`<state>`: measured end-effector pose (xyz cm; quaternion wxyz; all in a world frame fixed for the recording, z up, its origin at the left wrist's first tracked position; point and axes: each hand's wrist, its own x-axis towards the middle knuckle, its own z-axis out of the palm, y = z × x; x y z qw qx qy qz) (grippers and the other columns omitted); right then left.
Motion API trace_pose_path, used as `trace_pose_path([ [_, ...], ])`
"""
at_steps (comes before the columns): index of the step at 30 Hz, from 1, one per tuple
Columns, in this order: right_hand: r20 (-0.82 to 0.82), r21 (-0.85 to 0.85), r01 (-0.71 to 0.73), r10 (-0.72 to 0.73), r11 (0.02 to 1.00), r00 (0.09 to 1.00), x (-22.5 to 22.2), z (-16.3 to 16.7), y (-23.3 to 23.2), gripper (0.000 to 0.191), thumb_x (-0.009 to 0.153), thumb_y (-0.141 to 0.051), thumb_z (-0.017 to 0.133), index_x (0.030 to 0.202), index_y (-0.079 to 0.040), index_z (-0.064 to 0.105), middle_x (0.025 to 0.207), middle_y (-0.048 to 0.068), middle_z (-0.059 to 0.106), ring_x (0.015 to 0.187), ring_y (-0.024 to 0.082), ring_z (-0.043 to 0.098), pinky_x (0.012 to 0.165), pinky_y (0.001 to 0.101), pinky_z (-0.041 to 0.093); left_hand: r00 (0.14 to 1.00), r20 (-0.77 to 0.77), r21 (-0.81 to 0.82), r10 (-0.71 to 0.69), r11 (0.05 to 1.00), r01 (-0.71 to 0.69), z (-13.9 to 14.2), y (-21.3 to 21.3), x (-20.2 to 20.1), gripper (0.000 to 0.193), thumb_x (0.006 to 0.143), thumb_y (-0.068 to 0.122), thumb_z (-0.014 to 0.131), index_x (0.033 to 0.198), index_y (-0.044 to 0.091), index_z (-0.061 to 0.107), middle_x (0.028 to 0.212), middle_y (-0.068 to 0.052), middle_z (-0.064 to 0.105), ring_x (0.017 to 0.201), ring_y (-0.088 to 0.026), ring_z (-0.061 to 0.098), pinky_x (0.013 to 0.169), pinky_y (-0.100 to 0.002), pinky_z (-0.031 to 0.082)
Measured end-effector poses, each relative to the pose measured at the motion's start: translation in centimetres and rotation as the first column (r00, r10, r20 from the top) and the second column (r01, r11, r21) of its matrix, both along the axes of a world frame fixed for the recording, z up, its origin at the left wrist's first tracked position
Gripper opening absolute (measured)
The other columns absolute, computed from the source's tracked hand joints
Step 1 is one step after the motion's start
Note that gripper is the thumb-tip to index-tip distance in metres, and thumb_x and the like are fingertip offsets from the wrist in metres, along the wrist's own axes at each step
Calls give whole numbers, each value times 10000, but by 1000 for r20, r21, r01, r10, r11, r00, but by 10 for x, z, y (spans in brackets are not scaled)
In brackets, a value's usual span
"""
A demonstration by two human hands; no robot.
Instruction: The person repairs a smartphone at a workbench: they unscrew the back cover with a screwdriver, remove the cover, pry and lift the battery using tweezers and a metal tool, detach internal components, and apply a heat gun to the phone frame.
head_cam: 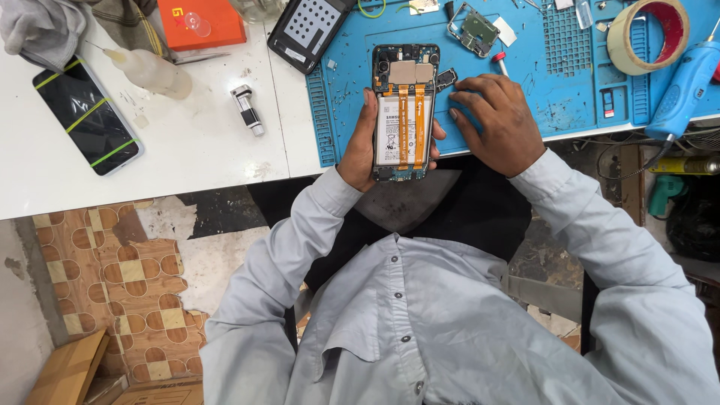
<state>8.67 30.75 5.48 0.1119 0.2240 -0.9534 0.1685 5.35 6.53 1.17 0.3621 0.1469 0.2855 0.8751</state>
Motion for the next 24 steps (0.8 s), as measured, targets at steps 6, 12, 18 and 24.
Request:
trace_pose_path([
  [6, 4, -5, 6, -6, 1000, 1000, 1, 0, -1, 234, 1006, -112, 749, 1224, -44, 696, 1307, 90, 655, 1291, 288, 582, 1079, 439, 453, 1000, 10, -8, 6, 1000, -6, 3, -1, -1, 875, 1040, 720, 192, 1479, 18, 477, 1176, -249, 683, 1004, -310, 747, 860, -471, 676],
  [12, 4, 6, 1, -1, 1000, 1000, 0, -2, 0, 233, 1007, -113, 747, 1223, -46, 694, 1313, 85, 654, 1302, 283, 579, 1089, 440, 448, 999, 52, -1, 3, 1000, -3, 2, -1, 0, 900, 1025, 736, 184, 1487, 19, 472, 1187, -243, 680, 1005, -303, 745, 875, -468, 672],
  [18, 0, -99, 22, -22, 995, 1000, 0, 3, -4, 243, 995, -85, 758, 1218, -26, 682, 1267, 118, 662, 1223, 311, 616, 1052, 450, 479, 1000, 21, -38, -4, 999, 4, 0, 0, -1, 925, 1002, 761, 181, 1481, 25, 471, 1174, -230, 680, 995, -294, 745, 860, -462, 675],
  [24, -71, -383, 35, -67, 923, 995, 6, 28, -14, 176, 1046, -3, 804, 1140, -19, 655, 1107, 100, 701, 982, 265, 726, 797, 348, 573, 991, -123, -221, -47, 975, 19, -7, 7, 4, 984, 958, 817, 195, 1449, 24, 507, 1146, -197, 687, 947, -268, 752, 818, -402, 679],
])
